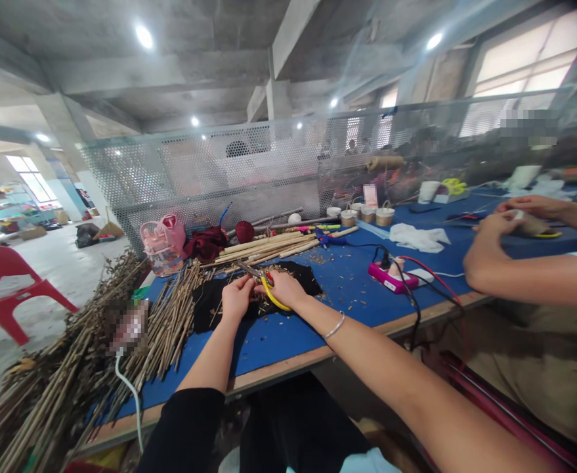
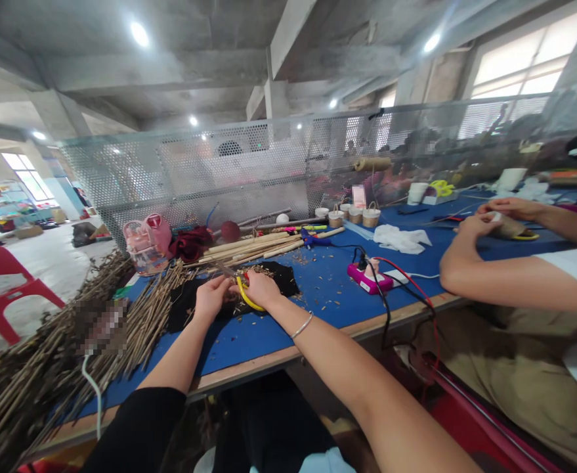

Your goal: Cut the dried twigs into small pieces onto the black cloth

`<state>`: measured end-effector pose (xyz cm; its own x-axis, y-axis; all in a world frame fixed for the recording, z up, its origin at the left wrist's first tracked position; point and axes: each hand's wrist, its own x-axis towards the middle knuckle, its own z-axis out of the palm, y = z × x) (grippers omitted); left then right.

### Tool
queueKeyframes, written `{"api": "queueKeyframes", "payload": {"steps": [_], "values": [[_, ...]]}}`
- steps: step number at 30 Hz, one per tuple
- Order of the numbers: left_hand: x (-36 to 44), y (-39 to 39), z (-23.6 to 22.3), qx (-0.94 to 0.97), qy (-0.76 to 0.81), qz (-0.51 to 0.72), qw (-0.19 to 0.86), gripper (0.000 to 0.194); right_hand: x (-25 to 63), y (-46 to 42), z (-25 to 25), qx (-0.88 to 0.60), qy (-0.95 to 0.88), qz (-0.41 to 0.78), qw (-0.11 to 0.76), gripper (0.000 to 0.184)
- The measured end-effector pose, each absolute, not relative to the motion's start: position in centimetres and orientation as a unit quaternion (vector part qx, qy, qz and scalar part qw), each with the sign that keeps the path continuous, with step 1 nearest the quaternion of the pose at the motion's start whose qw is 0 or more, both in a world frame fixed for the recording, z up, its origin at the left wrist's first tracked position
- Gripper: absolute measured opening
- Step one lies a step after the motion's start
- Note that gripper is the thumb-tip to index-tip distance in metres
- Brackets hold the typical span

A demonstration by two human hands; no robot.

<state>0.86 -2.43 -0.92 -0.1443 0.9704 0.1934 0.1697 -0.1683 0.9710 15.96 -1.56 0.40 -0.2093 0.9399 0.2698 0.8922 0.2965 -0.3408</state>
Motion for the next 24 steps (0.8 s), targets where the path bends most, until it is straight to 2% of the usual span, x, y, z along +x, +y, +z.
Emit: {"api": "queueKeyframes", "payload": {"steps": [12, 24], "values": [[1.13, -2.50, -0.73, 0.533, 0.521, 0.556, 0.368, 0.033, 15.45, -2.30, 0.55, -0.563, -0.788, -0.018, 0.247, 0.069], [0.61, -2.19, -1.08, 0.542, 0.559, 0.542, 0.317, 0.041, 15.62, -1.91, 0.28, -0.589, -0.776, 0.039, 0.222, 0.065]]}}
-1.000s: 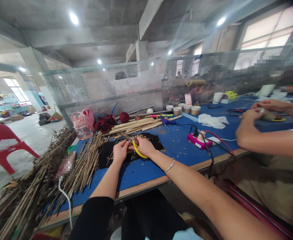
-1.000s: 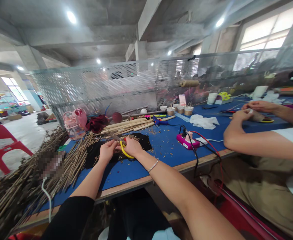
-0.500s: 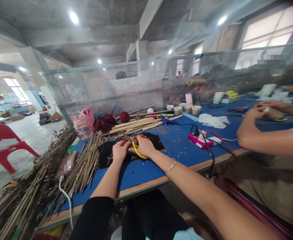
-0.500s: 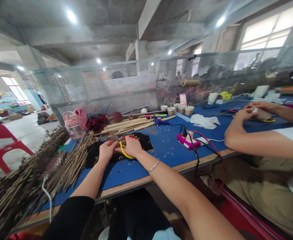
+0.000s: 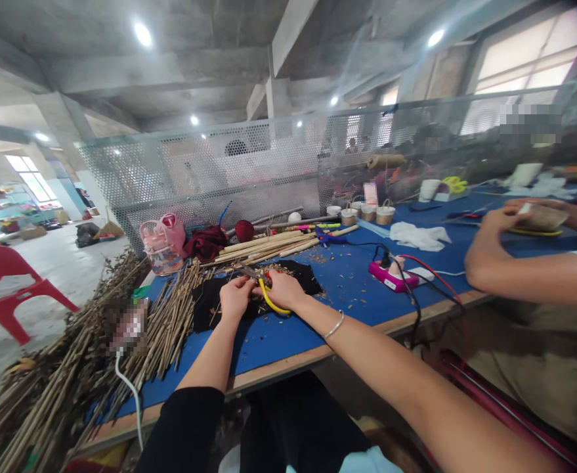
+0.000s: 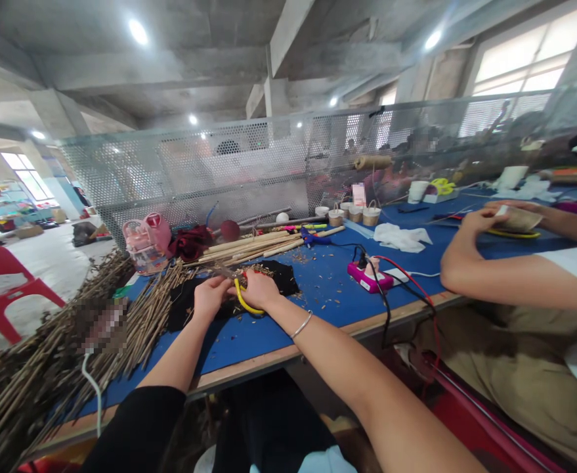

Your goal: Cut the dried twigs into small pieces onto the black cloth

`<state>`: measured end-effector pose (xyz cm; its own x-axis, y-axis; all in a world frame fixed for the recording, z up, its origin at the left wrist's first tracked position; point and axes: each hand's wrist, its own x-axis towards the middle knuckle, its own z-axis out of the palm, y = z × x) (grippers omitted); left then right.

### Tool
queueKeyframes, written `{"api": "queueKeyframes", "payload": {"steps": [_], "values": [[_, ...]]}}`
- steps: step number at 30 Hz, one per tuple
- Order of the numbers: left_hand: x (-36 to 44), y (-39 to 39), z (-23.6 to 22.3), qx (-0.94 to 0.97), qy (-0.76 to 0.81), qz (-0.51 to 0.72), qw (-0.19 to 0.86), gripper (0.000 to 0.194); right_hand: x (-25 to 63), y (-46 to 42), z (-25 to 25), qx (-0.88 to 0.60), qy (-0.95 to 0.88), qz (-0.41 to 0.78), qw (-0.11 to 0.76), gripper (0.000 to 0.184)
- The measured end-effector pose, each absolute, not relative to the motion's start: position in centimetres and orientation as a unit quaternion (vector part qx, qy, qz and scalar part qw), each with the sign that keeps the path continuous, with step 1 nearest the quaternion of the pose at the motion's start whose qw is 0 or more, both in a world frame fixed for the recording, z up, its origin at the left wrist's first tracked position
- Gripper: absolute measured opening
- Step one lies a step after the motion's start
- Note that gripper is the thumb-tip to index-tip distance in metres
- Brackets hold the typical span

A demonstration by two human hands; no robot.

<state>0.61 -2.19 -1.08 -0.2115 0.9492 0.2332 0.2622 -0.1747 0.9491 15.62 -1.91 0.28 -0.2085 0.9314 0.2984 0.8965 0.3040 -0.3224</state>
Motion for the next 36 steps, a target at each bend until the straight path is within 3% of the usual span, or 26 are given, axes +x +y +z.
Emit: {"api": "queueKeyframes", "payload": {"steps": [6, 21, 36], "values": [[0.79, -2.38, -0.85, 0.530, 0.553, 0.550, 0.333, 0.043, 15.77, -1.67, 0.32, -0.592, -0.776, 0.056, 0.209, 0.062], [1.21, -2.04, -1.25, 0.524, 0.460, 0.566, 0.440, 0.022, 15.56, -2.06, 0.33, -0.544, -0.803, 0.005, 0.241, 0.062], [0.85, -1.82, -1.57, 0.558, 0.512, 0.553, 0.348, 0.028, 15.55, -2.22, 0.67, -0.582, -0.782, 0.068, 0.210, 0.064]]}}
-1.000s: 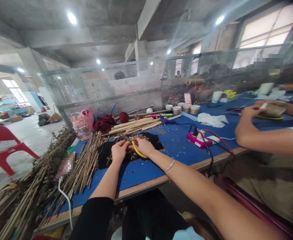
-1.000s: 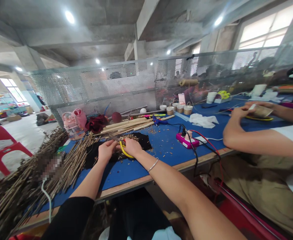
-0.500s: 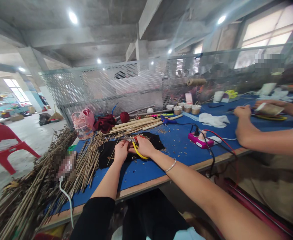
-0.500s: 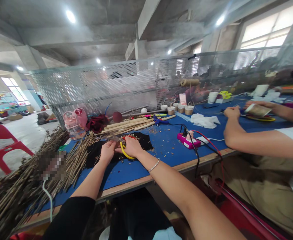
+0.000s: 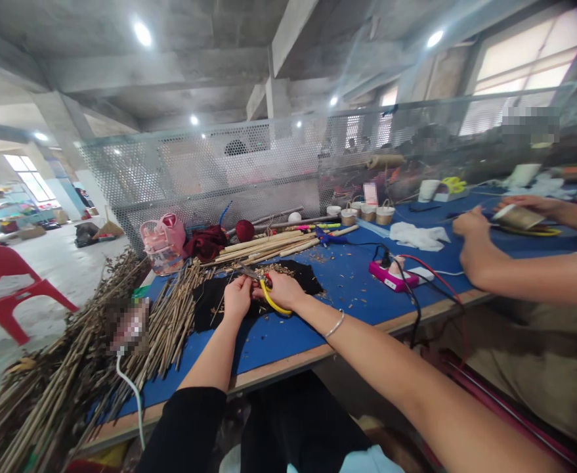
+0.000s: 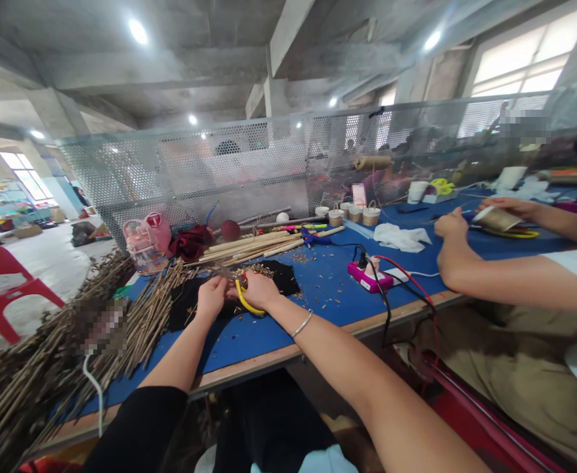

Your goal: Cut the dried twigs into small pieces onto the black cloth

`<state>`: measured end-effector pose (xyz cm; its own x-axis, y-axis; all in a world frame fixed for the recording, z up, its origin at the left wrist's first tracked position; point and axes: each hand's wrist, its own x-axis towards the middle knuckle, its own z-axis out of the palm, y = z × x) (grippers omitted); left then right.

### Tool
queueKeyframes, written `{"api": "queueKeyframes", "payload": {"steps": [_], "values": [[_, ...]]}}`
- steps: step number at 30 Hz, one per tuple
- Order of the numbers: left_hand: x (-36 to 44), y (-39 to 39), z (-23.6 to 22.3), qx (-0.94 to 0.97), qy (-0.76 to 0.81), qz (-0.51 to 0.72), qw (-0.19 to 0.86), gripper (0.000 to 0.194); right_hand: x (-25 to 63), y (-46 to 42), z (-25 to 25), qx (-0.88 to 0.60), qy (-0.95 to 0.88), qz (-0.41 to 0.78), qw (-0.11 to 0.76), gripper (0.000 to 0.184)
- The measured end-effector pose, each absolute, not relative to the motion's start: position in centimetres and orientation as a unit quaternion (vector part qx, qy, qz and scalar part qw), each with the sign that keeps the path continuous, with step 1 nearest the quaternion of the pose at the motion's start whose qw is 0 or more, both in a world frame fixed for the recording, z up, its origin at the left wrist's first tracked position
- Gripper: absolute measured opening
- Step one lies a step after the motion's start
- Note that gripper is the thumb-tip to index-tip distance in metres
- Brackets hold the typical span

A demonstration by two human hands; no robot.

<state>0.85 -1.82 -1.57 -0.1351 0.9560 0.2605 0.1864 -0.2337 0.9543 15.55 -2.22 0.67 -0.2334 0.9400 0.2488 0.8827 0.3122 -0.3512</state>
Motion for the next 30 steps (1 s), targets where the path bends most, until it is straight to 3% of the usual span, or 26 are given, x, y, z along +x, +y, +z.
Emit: {"api": "queueKeyframes", "payload": {"steps": [15, 30], "values": [[1.15, -1.92, -0.96, 0.497, 0.473, 0.585, 0.433, 0.029, 15.72, -1.90, 0.54, -0.603, -0.772, 0.012, 0.200, 0.066], [0.93, -2.01, -1.20, 0.556, 0.481, 0.563, 0.377, 0.026, 15.64, -2.15, 0.71, -0.559, -0.793, 0.025, 0.240, 0.065]]}}
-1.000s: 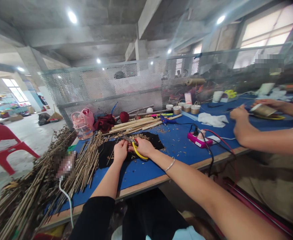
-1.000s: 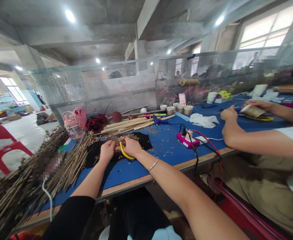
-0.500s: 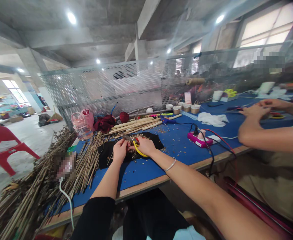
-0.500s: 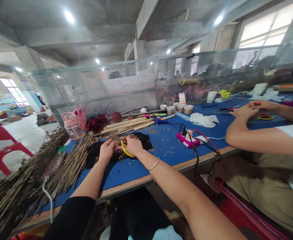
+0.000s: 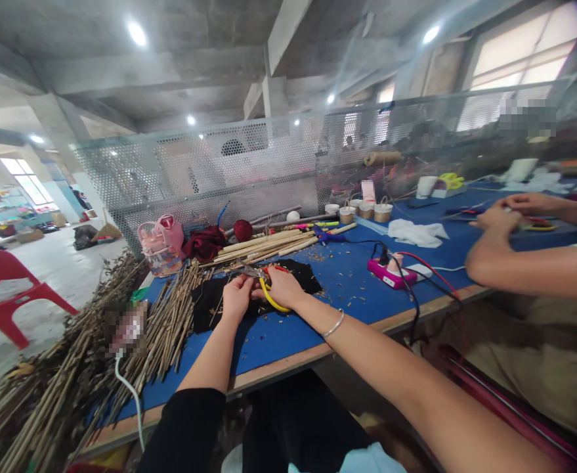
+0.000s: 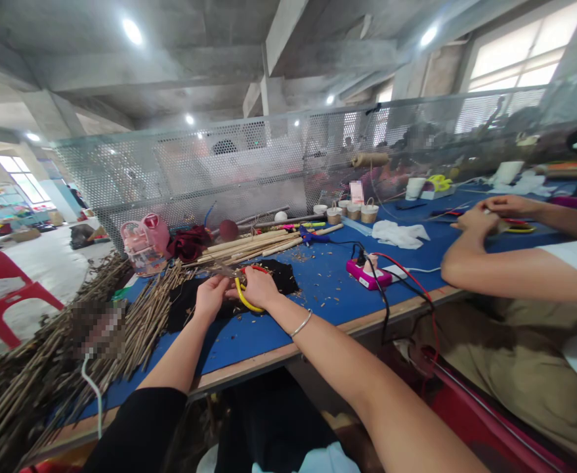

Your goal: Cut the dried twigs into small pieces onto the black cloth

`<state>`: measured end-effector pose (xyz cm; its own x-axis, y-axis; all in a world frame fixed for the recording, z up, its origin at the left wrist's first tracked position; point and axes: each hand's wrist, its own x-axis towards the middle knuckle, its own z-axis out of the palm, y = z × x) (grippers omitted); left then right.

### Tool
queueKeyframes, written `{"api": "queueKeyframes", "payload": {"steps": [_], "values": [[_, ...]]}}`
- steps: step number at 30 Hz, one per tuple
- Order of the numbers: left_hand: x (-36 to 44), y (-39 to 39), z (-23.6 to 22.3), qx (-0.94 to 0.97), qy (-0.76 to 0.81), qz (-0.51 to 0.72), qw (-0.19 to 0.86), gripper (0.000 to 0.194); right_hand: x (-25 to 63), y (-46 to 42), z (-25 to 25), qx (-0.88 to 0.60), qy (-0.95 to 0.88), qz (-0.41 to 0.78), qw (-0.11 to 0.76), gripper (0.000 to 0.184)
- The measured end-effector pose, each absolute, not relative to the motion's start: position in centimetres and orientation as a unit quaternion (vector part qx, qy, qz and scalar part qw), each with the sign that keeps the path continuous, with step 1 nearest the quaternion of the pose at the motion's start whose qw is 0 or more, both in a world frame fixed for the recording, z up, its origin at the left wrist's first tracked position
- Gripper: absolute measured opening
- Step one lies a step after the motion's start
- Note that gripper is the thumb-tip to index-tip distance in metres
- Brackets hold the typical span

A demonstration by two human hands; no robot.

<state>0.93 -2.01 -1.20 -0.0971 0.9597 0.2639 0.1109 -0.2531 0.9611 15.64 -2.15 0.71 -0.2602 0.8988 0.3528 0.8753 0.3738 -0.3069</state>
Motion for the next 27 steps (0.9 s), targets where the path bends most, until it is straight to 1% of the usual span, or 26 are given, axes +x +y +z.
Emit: {"api": "queueKeyframes", "payload": {"steps": [4, 7, 12, 16, 20, 27], "values": [[0.97, -1.93, -1.41, 0.564, 0.481, 0.565, 0.361, 0.025, 15.72, -2.15, 0.72, -0.554, -0.797, 0.008, 0.240, 0.065], [1.00, -1.83, -1.69, 0.566, 0.462, 0.565, 0.383, 0.024, 15.79, -2.14, 0.66, -0.556, -0.798, 0.010, 0.231, 0.066], [1.12, -1.73, -1.86, 0.546, 0.443, 0.577, 0.416, 0.030, 15.69, -2.10, 0.50, -0.585, -0.781, 0.050, 0.214, 0.066], [1.04, -1.59, -1.90, 0.530, 0.447, 0.586, 0.419, 0.031, 15.56, -2.02, 0.45, -0.591, -0.775, 0.054, 0.215, 0.067], [0.93, -1.41, -2.02, 0.506, 0.451, 0.592, 0.435, 0.038, 15.60, -1.82, 0.31, -0.592, -0.776, 0.052, 0.211, 0.068], [1.18, -1.70, -1.33, 0.474, 0.466, 0.598, 0.447, 0.035, 15.65, -1.59, 0.31, -0.593, -0.780, 0.048, 0.194, 0.067]]}}
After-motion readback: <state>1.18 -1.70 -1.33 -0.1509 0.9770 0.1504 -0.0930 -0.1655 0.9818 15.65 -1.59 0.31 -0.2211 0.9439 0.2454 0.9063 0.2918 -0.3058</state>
